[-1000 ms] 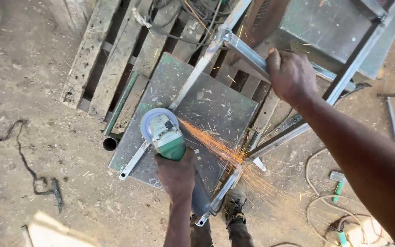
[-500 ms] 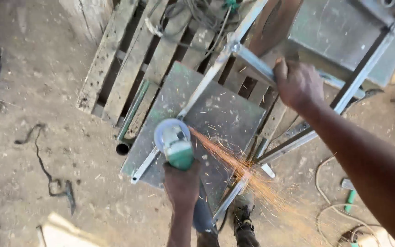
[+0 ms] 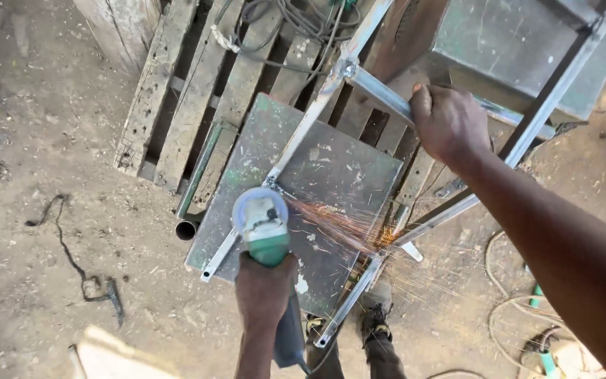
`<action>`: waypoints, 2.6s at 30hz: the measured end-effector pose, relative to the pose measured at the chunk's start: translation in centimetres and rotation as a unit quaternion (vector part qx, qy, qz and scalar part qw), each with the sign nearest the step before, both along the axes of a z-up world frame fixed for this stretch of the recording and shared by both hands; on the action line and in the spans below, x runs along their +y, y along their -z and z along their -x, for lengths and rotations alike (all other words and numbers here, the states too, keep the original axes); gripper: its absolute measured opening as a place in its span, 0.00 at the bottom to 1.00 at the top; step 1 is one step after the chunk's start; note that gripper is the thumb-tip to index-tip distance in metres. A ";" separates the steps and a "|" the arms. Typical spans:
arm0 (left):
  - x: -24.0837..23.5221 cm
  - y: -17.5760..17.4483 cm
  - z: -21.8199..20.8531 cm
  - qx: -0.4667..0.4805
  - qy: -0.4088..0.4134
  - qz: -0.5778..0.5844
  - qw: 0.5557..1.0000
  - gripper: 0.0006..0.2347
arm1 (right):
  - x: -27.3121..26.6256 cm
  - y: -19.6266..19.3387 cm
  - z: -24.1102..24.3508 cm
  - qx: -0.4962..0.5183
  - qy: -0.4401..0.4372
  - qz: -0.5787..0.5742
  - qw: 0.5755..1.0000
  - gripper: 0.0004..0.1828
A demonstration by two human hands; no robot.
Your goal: Using a handheld angle grinder to smooth out weld beads on a rectangular metal frame structure placed on a wooden pallet.
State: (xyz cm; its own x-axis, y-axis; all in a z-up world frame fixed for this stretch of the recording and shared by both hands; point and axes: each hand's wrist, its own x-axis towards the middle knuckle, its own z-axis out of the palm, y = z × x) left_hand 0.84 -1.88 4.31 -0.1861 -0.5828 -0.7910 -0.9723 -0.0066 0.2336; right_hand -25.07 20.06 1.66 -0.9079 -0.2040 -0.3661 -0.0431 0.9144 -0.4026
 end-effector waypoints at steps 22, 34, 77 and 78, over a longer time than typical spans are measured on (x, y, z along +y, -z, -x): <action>-1.5 -3.1 2.8 -0.055 0.063 -0.033 0.996 0.23 | 0.1 0.7 0.8 0.027 -0.018 -0.035 0.999 0.33; -1.9 -2.7 2.9 -0.054 0.067 -0.053 0.995 0.23 | -0.6 -0.5 0.7 0.008 -0.012 -0.034 0.999 0.35; -3.9 -1.3 2.8 -0.066 0.165 0.030 0.984 0.29 | -2.2 -4.0 1.2 -0.108 0.048 -0.061 0.991 0.28; -4.1 -2.2 3.2 -0.085 0.157 0.015 0.984 0.28 | -2.1 -3.1 0.8 -0.056 0.026 -0.027 0.998 0.30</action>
State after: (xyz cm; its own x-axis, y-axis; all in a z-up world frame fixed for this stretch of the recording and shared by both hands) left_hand -2.37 -5.97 6.51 -0.2267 -0.5423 -0.8090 -0.9506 0.3039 0.0626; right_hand -25.91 17.94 4.78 -0.8695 -0.1348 -0.4752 0.0474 0.9348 -0.3519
